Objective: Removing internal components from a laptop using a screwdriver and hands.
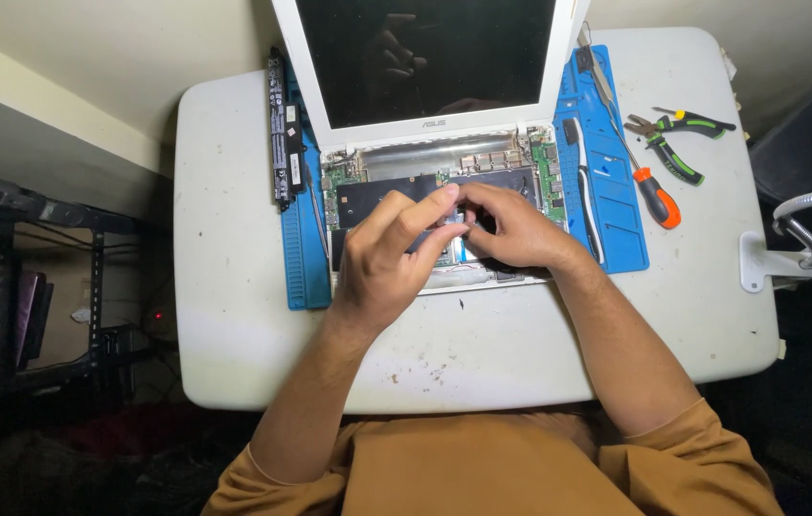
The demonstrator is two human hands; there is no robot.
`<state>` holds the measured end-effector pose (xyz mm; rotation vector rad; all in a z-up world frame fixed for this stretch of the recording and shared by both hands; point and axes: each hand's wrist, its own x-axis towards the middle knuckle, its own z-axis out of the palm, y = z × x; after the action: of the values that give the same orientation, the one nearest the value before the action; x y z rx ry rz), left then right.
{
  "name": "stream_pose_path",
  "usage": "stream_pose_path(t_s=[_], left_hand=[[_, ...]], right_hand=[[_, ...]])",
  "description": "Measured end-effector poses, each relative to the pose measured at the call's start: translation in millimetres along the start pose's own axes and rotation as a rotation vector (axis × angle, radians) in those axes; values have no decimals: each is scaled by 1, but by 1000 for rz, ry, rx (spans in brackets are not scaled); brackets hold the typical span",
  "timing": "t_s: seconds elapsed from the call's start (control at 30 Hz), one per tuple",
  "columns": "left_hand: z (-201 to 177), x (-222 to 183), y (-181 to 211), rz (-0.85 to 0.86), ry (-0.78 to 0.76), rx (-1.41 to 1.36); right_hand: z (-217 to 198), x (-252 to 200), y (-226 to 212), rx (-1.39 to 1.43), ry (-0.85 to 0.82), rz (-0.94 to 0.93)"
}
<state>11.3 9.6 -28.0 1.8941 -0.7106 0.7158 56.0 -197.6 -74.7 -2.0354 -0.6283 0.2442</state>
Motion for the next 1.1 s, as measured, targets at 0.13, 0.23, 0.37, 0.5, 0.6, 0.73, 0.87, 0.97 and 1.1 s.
stream_pose_path(t_s=[0.13,0.23,0.37,0.5,0.6,0.73,0.87,0.97,1.1], left_hand=[[-3,8,8,67,8,45],[-10,21,30,-6,-59,-81],[-4,17,30,-73,-51,-158],[1,10,14,47,78,50],[8,-1,5,112,120,105],[10,7,20,96,105,58],[10,15,44,-7,12,-118],[14,8,36,22,27,-17],[23,-6,17,151,96,283]], right_hand=[[1,0,1,-35,-16,-46],[8,0,20,-5,-19,-79],[9,-1,30,-69,-6,-118],[-2,-3,-13,-90,-105,-116],[10,-7,30,-121,-134,-135],[1,-1,-10,-114,-138,-156],[13,-4,4,-136,-88,-154],[21,-6,43,-165,-72,-157],[17,-2,21,-124,-102,-159]])
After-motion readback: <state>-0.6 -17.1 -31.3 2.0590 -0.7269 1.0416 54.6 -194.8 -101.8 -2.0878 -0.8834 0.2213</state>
